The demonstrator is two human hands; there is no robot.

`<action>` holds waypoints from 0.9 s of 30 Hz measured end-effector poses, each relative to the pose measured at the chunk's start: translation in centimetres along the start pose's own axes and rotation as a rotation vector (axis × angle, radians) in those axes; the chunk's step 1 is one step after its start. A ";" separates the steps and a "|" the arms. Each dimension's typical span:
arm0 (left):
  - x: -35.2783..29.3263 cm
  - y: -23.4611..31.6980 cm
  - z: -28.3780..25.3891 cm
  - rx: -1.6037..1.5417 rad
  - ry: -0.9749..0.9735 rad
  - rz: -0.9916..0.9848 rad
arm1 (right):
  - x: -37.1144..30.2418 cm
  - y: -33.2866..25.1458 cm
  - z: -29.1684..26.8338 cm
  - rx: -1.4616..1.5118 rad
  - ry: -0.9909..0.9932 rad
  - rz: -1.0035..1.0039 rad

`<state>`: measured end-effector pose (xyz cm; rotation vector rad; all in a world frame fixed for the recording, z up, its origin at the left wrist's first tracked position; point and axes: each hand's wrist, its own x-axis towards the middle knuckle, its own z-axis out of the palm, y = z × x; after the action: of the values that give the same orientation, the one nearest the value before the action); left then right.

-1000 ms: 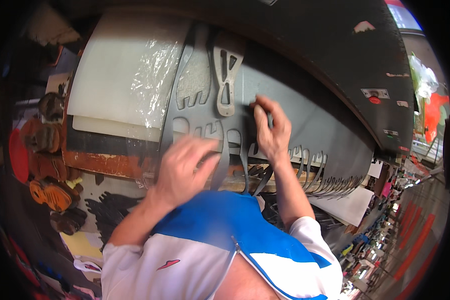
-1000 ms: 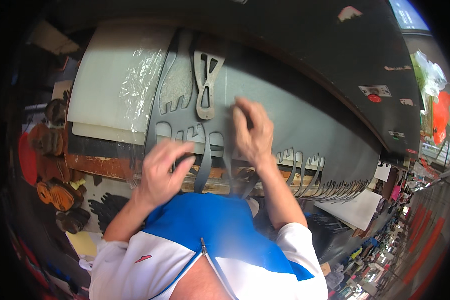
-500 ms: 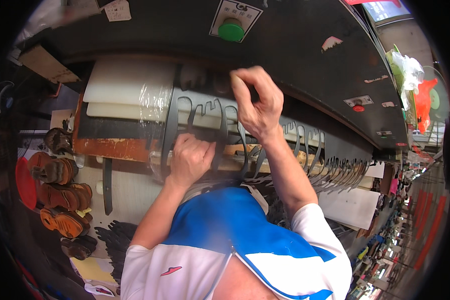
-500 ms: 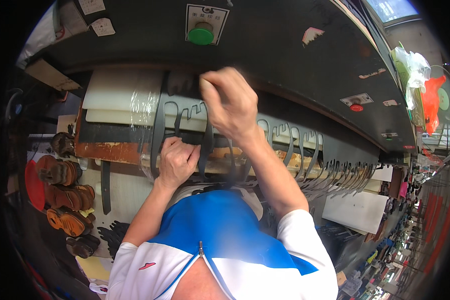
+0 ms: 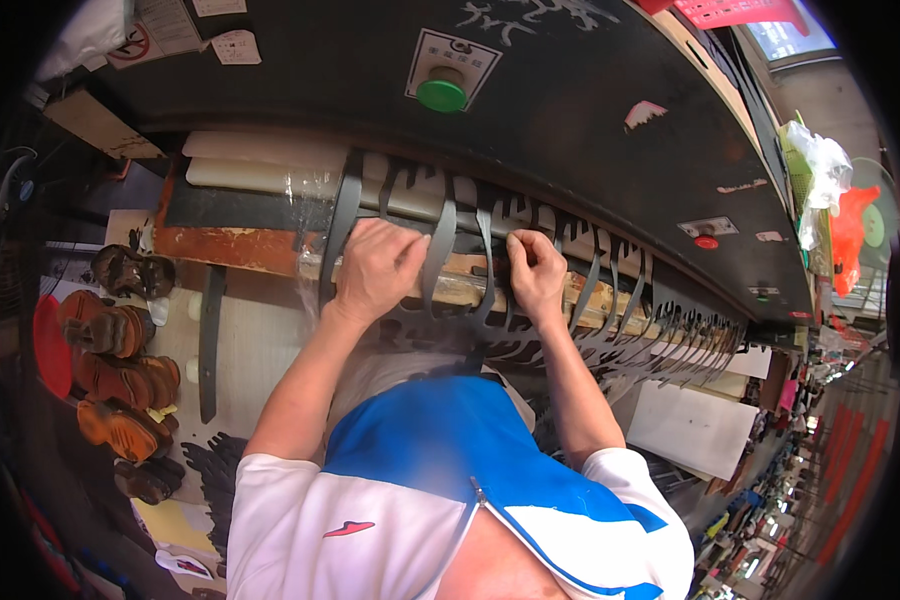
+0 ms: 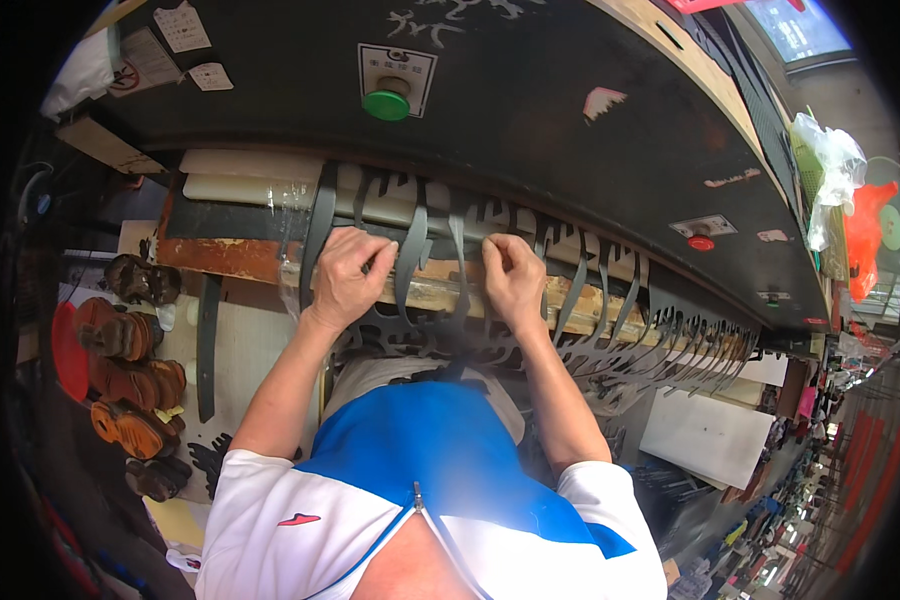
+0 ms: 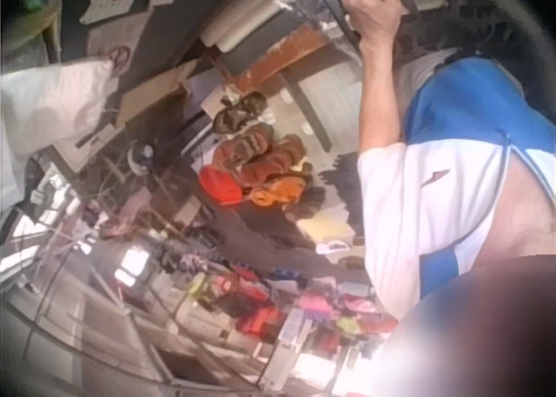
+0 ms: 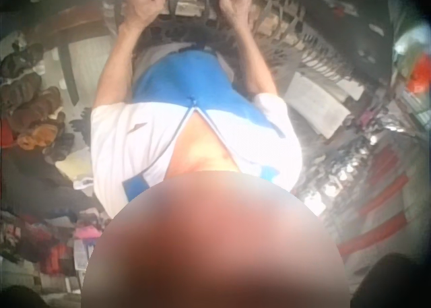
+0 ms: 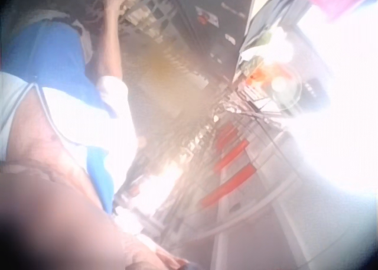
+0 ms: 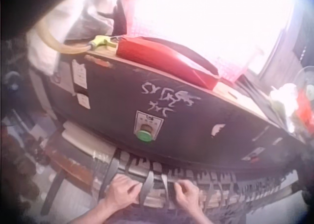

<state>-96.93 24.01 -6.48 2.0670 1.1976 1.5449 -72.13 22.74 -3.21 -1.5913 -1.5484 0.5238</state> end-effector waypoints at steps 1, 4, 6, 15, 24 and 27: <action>0.2 0.5 0.3 0.021 -0.001 0.004 | -0.3 0.9 -0.1 -0.050 -0.005 -0.013; 0.1 2.8 1.9 0.058 -0.058 -0.108 | -0.3 2.4 0.0 -0.058 -0.047 -0.167; -0.5 4.4 3.2 0.147 -0.134 -0.195 | -0.1 2.6 -0.3 -0.094 -0.058 -0.278; -2.5 6.0 4.6 0.100 -0.092 -0.289 | -2.0 1.6 -1.6 -0.187 -0.112 -0.290; -5.5 3.7 3.3 0.019 -0.184 -0.305 | -4.4 4.8 1.3 -0.171 -0.205 -0.212; -9.1 4.5 1.6 0.012 -0.204 -0.245 | -8.1 3.4 1.2 -0.171 -0.268 -0.158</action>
<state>-94.18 14.70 -10.04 1.9448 1.3260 1.1892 -72.19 15.63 -8.59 -1.5553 -1.9473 0.5457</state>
